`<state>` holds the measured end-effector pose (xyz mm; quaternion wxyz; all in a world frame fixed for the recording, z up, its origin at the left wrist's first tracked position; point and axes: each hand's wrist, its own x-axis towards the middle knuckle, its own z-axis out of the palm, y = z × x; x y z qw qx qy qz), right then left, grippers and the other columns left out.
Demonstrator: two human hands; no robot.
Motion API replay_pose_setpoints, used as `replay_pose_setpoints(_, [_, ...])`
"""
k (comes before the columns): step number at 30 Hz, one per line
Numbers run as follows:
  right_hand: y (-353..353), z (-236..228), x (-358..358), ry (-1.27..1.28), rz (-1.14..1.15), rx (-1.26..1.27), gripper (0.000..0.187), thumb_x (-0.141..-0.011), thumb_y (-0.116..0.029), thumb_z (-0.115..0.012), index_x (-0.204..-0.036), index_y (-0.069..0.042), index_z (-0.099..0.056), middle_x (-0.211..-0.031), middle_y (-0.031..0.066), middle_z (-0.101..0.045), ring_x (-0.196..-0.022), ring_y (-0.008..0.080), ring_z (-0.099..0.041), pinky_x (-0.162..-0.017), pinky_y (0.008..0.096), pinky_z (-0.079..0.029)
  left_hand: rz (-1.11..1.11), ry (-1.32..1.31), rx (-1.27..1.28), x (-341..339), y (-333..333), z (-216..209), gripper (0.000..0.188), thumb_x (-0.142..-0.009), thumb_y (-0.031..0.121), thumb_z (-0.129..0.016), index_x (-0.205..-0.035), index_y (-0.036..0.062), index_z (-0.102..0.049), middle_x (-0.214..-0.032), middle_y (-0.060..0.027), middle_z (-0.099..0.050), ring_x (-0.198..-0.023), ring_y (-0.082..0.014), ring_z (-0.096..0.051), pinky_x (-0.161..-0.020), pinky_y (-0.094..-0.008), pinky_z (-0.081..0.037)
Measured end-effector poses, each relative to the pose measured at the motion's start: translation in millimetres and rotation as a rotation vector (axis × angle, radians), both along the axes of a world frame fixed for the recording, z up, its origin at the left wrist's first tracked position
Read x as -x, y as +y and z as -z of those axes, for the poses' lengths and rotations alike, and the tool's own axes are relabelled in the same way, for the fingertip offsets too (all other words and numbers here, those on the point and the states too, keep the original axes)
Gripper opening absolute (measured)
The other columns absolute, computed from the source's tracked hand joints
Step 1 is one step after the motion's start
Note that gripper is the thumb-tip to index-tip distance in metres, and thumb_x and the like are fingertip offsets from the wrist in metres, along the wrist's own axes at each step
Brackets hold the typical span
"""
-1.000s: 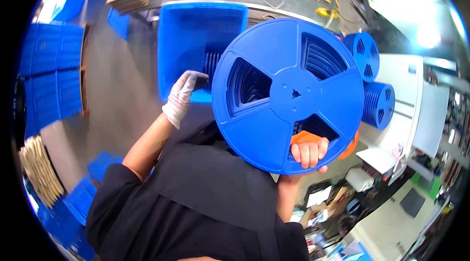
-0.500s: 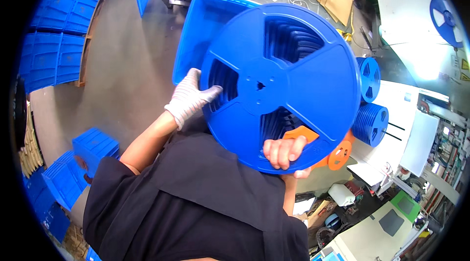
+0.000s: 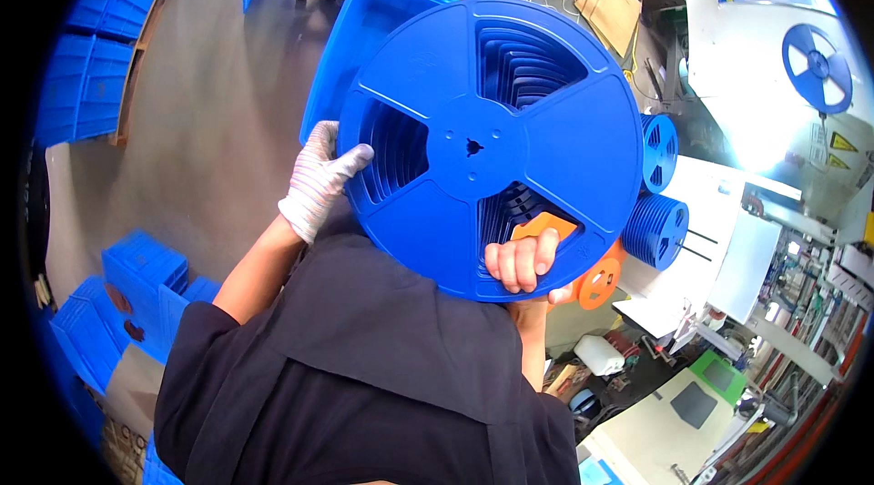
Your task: The person retrieves a blue plastic crate from a stack and places it on a workbench. They then repeatedly pick up blue circular plastic reels from a pile, inspect them, and place them into the crate one by one.
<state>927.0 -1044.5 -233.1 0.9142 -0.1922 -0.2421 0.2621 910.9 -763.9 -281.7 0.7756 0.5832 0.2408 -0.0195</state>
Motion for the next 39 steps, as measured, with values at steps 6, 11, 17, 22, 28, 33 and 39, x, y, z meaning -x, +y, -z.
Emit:
replay_pose_setpoints(6, [13.1, -0.2, -3.4, -0.006, -0.012, 0.018, 0.034, -0.074, -0.025, -0.071, -0.092, -0.011, -0.045, -0.065, -0.0009, -0.053, -0.055, 0.0138, -0.051, -0.066, 0.0319, -0.038, 0.102, 0.091, -0.597, 1.9, 10.3, 1.5, 0.057, -0.069, 0.024, -0.08, -0.115, 0.0061, -0.052, -0.102, -0.0133, -0.056, -0.079, -0.0268, -0.057, -0.077, -0.0392, -0.049])
replay_pose_setpoints(11, [17.3, -2.1, -9.2, 0.026, -0.028, 0.05, 0.035, -0.073, -0.025, -0.07, -0.093, -0.011, -0.045, -0.065, -0.0007, -0.053, -0.056, 0.0142, -0.052, -0.066, 0.0321, -0.038, 0.299, -0.087, -1.029, -1.9, 13.8, -8.3, 0.024, -0.077, 0.024, -0.075, -0.085, 0.0069, -0.06, -0.089, -0.0117, -0.059, -0.082, -0.0339, -0.059, -0.073, -0.0424, -0.048])
replay_pose_setpoints(17, [19.5, -1.6, -16.8, -0.008, -0.1, 0.071, 0.037, -0.072, -0.024, -0.069, -0.096, -0.011, -0.045, -0.068, 0.0011, -0.055, -0.06, 0.0166, -0.053, -0.068, 0.0343, -0.038, 0.386, 0.095, -1.021, -3.7, 5.9, -4.5, 0.021, -0.08, 0.024, -0.073, -0.083, 0.0069, -0.06, -0.083, -0.0124, -0.061, -0.079, -0.0323, -0.061, -0.07, -0.0422, -0.048])
replay_pose_setpoints(22, [21.3, 2.3, -20.3, -0.059, -0.134, 0.049, 0.037, -0.073, -0.023, -0.069, -0.097, -0.011, -0.045, -0.069, 0.0012, -0.055, -0.061, 0.0164, -0.054, -0.068, 0.0339, -0.038, 0.361, 0.145, -0.994, -1.4, 3.8, -2.4, 0.022, -0.079, 0.025, -0.074, -0.08, 0.0066, -0.061, -0.08, -0.0139, -0.063, -0.076, -0.0321, -0.061, -0.068, -0.0415, -0.048])
replay_pose_setpoints(28, [24.4, -2.5, -20.0, -0.037, -0.121, 0.106, 0.035, -0.074, -0.023, -0.07, -0.094, -0.011, -0.044, -0.067, 0.0002, -0.055, -0.058, 0.0148, -0.054, -0.065, 0.0326, -0.039, 0.421, 0.239, -0.878, 3.2, 2.5, 9.5, 0.024, -0.079, 0.026, -0.074, -0.082, 0.0046, -0.063, -0.081, -0.0153, -0.065, -0.075, -0.0319, -0.062, -0.069, -0.0398, -0.049])
replay_pose_setpoints(33, [26.4, -5.5, -13.0, 0.039, -0.063, 0.132, 0.035, -0.074, -0.023, -0.071, -0.093, -0.011, -0.044, -0.067, 0.0, -0.054, -0.058, 0.0148, -0.054, -0.065, 0.0327, -0.04, 0.426, 0.225, -0.763, 9.3, 4.6, 19.9, 0.026, -0.078, 0.025, -0.075, -0.084, 0.0026, -0.064, -0.082, -0.0171, -0.066, -0.074, -0.03, -0.063, -0.068, -0.039, -0.05])
replay_pose_setpoints(39, [25.4, -6.2, -13.2, 0.033, -0.069, 0.143, 0.037, -0.069, -0.023, -0.07, -0.093, -0.011, -0.044, -0.065, 0.0009, -0.054, -0.057, 0.017, -0.054, -0.065, 0.0338, -0.039, 0.37, 0.103, -0.601, 19.8, 8.7, 26.8, 0.026, -0.079, 0.023, -0.075, -0.081, 0.0011, -0.063, -0.074, -0.0143, -0.063, -0.066, -0.024, -0.058, -0.065, -0.0359, -0.049])
